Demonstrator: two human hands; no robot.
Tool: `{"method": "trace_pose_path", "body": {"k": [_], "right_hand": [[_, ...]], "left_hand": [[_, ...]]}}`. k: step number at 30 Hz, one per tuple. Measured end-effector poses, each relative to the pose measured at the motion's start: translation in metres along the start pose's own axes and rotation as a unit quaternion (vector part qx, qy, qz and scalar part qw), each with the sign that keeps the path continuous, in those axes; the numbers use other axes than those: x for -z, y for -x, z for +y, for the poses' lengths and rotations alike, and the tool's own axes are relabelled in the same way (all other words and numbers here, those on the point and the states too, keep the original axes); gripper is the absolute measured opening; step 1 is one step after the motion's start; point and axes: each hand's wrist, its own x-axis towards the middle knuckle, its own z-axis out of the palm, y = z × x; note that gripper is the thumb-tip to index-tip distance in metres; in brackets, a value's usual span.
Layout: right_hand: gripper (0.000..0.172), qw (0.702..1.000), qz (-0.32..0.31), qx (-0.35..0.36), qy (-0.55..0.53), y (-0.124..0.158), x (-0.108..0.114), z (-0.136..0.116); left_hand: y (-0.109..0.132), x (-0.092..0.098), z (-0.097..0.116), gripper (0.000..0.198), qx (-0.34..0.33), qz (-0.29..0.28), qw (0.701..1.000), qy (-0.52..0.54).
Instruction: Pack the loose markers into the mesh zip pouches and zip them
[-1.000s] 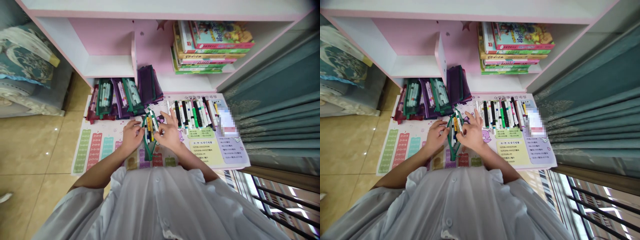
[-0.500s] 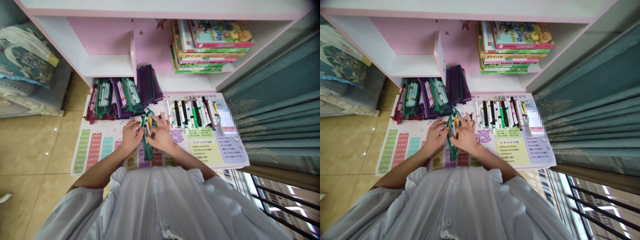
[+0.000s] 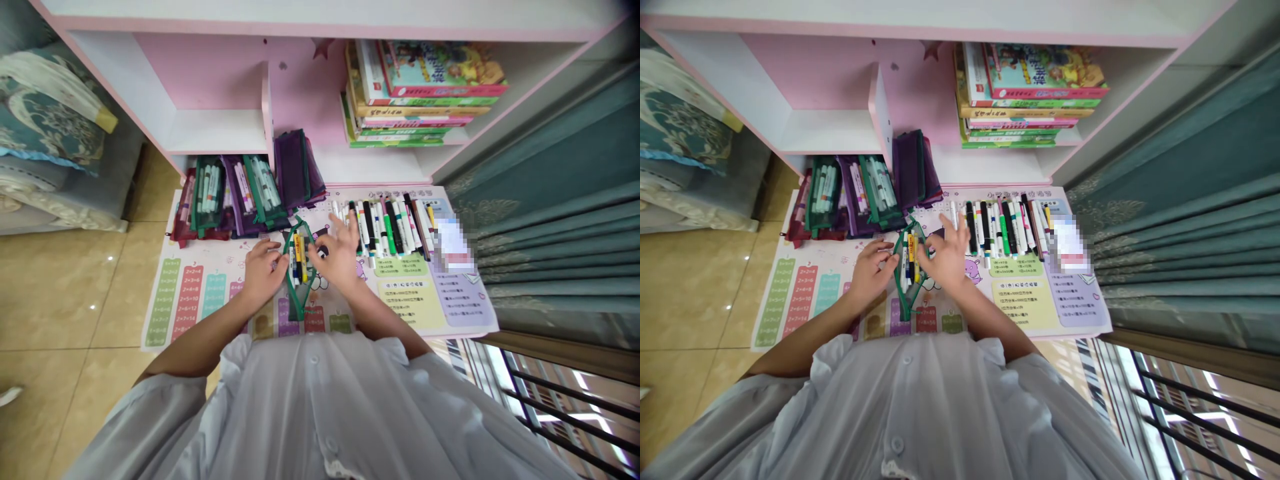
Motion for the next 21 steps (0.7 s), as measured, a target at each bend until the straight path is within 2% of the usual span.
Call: {"method": "trace_pose_path", "body": {"k": [3, 6, 10, 21], "right_hand": [[0.021, 0.992, 0.052, -0.088, 0.073, -0.015, -0.001, 0.026], [0.018, 0.984, 0.041, -0.133, 0.11, -0.022, -0.007, 0.047], [0.02, 0.982, 0.0, -0.135, 0.13, -0.023, -0.016, 0.056], [0.02, 0.982, -0.047, -0.134, 0.123, -0.023, -0.021, 0.056]], "left_hand": [[0.0, 0.0, 0.0, 0.035, 0.0, -0.004, 1.0, 0.0], [0.0, 0.0, 0.0, 0.034, 0.002, -0.001, 1.0, 0.001], [0.0, -0.001, 0.0, 0.034, 0.007, 0.003, 1.0, 0.006], [-0.001, 0.0, 0.0, 0.034, 0.005, -0.001, 1.0, 0.001]]}}
